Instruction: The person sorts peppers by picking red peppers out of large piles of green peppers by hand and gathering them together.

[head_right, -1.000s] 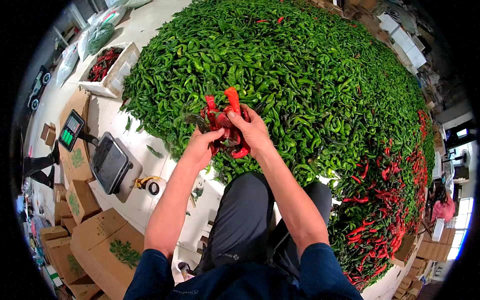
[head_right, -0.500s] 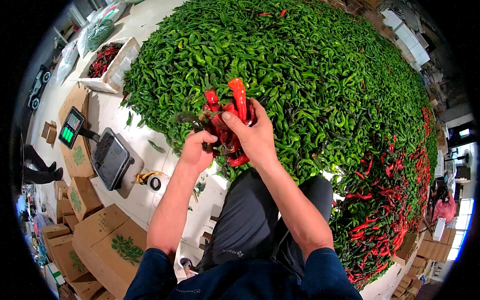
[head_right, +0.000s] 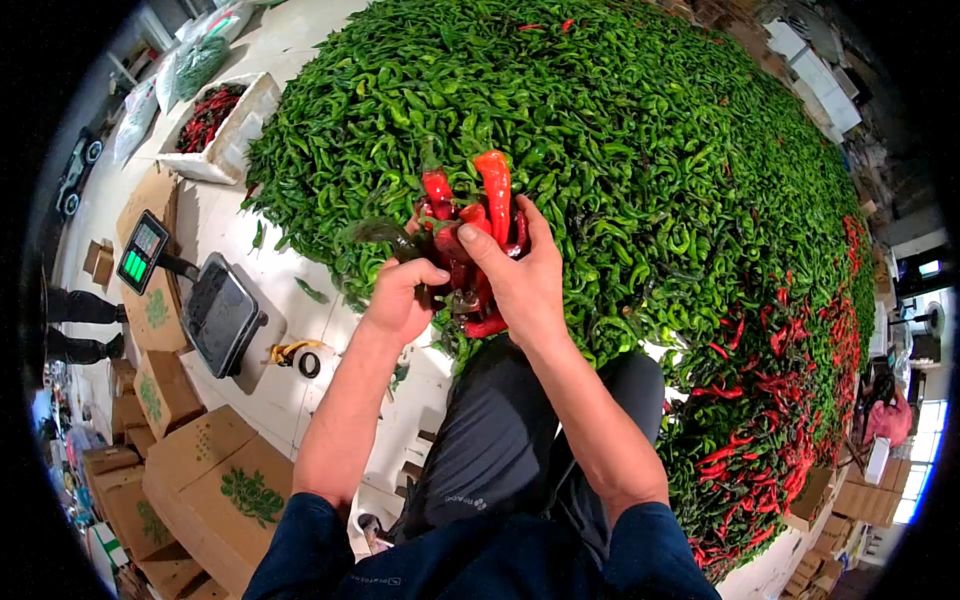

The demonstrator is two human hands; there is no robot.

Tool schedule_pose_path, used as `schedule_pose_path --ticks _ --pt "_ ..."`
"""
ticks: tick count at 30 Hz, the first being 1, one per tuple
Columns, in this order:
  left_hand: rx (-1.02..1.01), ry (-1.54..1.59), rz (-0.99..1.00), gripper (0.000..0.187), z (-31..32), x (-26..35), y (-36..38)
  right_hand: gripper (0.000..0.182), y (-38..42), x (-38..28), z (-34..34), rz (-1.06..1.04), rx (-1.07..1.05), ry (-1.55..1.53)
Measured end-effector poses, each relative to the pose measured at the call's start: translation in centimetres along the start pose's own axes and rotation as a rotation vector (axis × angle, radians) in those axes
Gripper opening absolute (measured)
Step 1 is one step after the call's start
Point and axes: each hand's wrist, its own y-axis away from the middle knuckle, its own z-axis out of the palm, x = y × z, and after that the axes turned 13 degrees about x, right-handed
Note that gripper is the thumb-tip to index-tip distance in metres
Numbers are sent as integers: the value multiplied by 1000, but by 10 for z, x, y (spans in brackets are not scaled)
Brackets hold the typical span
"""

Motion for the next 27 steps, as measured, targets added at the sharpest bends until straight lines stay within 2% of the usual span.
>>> schedule_pose_path --ticks 2,5,11,15,20,22,25,27 --pt "-6 -19 16 65 0 -3 -1 86 -2 4 -2 33 -14 -52" --pt "10 -139 -63 67 0 1 -1 82 -5 10 -6 95 -45 -134" --pt "62 -81 80 84 22 4 10 70 -11 13 -14 284 -77 -284" --pt "42 -21 87 87 30 8 11 60 -14 21 -17 292 -71 -380" --pt "53 124 112 90 24 11 -3 59 -35 14 -6 327 -153 -374" --pt "115 150 99 89 18 9 -13 59 -43 11 5 327 -191 -352" --pt "249 159 74 87 3 6 -32 56 -68 57 19 290 -181 -275" --pt "261 52 30 83 -34 -14 -47 55 -63 82 27 316 -131 -171"
